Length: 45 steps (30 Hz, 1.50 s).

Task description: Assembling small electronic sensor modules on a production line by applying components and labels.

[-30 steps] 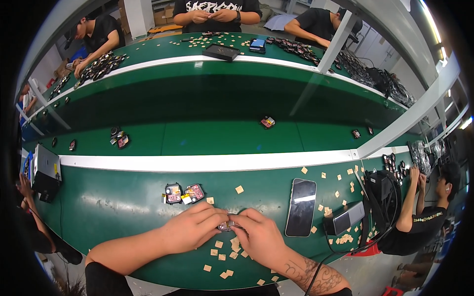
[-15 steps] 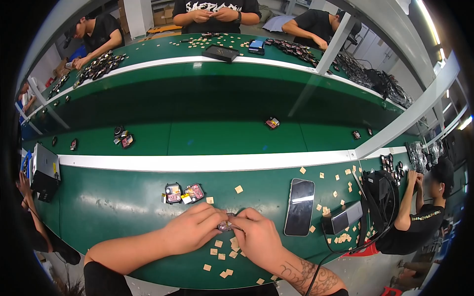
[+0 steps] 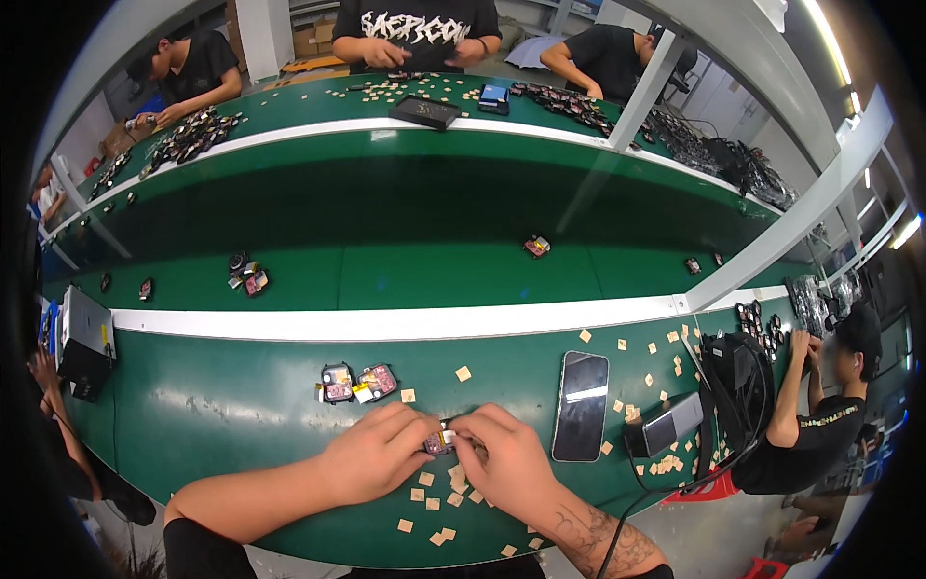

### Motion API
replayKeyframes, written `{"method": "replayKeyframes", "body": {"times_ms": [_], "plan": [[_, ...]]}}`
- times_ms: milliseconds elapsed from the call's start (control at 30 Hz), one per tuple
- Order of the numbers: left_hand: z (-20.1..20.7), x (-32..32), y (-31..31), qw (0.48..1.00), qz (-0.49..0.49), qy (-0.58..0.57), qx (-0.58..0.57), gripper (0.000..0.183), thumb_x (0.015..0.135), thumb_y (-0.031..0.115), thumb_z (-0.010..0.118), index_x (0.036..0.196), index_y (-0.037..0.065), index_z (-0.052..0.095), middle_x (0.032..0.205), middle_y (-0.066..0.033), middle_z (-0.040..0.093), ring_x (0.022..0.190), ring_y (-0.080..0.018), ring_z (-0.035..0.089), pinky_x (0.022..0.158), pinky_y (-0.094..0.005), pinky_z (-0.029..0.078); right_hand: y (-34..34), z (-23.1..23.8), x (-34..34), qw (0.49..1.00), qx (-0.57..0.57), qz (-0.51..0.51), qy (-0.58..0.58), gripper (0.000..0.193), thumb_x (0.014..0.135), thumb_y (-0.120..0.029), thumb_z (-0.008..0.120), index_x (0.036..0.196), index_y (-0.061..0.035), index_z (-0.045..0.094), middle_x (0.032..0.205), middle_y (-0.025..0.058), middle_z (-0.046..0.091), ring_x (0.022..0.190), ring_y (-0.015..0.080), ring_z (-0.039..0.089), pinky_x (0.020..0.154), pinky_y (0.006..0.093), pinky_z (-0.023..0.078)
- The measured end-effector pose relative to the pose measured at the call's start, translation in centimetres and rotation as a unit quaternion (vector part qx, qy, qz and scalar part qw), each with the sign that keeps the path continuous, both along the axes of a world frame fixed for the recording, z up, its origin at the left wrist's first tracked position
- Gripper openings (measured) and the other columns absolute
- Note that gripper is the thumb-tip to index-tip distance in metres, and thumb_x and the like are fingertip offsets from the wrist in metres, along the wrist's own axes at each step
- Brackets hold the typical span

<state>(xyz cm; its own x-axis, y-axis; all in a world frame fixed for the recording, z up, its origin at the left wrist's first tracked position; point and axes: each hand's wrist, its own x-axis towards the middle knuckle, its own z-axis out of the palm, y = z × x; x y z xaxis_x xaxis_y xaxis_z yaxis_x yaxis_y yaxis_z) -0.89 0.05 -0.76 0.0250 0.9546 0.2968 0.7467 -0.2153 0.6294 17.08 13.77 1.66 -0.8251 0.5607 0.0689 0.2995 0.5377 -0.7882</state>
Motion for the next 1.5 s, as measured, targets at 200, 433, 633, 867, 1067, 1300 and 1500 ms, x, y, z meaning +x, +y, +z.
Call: {"method": "replayKeyframes", "body": {"times_ms": [200,433,633,867,1067,1300,1500], "plan": [[0.1,0.1,0.0,1.0,-0.006,0.017,0.018,0.041,0.089,0.01,0.08,0.125,0.002,0.062,0.117,-0.0131,0.067,0.109,-0.0359,0.065,0.095,-0.0457,0.055,0.3,-0.8,0.8,0.993,0.059,0.098,-0.021,0.014,0.091,0.0,0.079,0.105,-0.0025,0.076,0.094,0.0072,0.063,0.066,0.0157,0.059,0.059,0.029,0.049],[-0.2,0.0,0.1,0.999,-0.007,0.03,0.028,0.042,0.088,0.007,0.081,0.124,0.002,0.062,0.121,-0.0136,0.066,0.112,-0.0361,0.066,0.094,-0.0452,0.056,2.1,0.3,0.9,0.979,-0.187,0.026,-0.073,0.014,0.099,-0.008,0.076,0.11,-0.0023,0.072,0.092,0.0043,0.064,0.067,0.0147,0.059,0.061,0.0298,0.05],[1.9,0.9,0.4,0.995,-0.016,-0.066,0.069,0.038,0.091,0.001,0.079,0.125,0.001,0.062,0.122,-0.0149,0.066,0.099,-0.0305,0.072,0.08,-0.0371,0.061,2.5,0.3,1.0,0.982,-0.171,0.075,0.005,0.019,0.1,-0.006,0.075,0.118,0.0008,0.07,0.093,0.0042,0.07,0.069,0.0047,0.053,0.059,0.0246,0.043],[3.4,1.0,2.6,0.97,0.062,-0.204,-0.121,0.022,0.096,-0.002,0.074,0.113,-0.001,0.062,0.105,-0.0137,0.075,0.094,-0.0212,0.077,0.078,-0.0337,0.063,1.8,-0.2,1.3,0.99,-0.122,0.05,0.056,0.026,0.1,-0.013,0.074,0.123,-0.0035,0.067,0.102,0.0113,0.07,0.072,0.0191,0.065,0.061,0.0314,0.051],[1.7,-9.8,13.8,0.967,0.206,-0.115,-0.1,0.021,0.092,-0.001,0.076,0.11,0.002,0.066,0.08,-0.0071,0.07,0.073,-0.0112,0.067,0.065,-0.0303,0.053,2.5,-0.9,1.7,0.992,-0.063,-0.013,0.105,0.032,0.101,-0.012,0.072,0.13,-0.0046,0.061,0.106,0.0115,0.062,0.072,0.0201,0.061,0.063,0.0349,0.049],[1.8,-13.4,13.6,0.943,0.271,0.17,-0.094,0.047,0.093,0.025,0.077,0.135,0.005,0.067,0.13,-0.0267,0.067,0.121,-0.0451,0.066,0.105,-0.0525,0.054,3.1,-1.0,2.4,0.995,-0.037,0.04,0.089,0.01,0.103,-0.009,0.065,0.111,-0.0062,0.069,0.099,0.012,0.069,0.081,0.0322,0.071,0.07,0.0415,0.057],[4.3,-17.2,3.2,0.891,0.331,0.241,-0.195,0.073,0.078,0.019,0.088,0.146,0.015,0.061,0.129,-0.0195,0.062,0.131,-0.0406,0.054,0.111,-0.0487,0.051,2.6,-0.2,2.8,0.988,-0.104,0.071,0.088,0.009,0.102,-0.01,0.068,0.108,-0.0048,0.071,0.091,0.0122,0.07,0.067,0.0257,0.069,0.061,0.0362,0.055]]}}
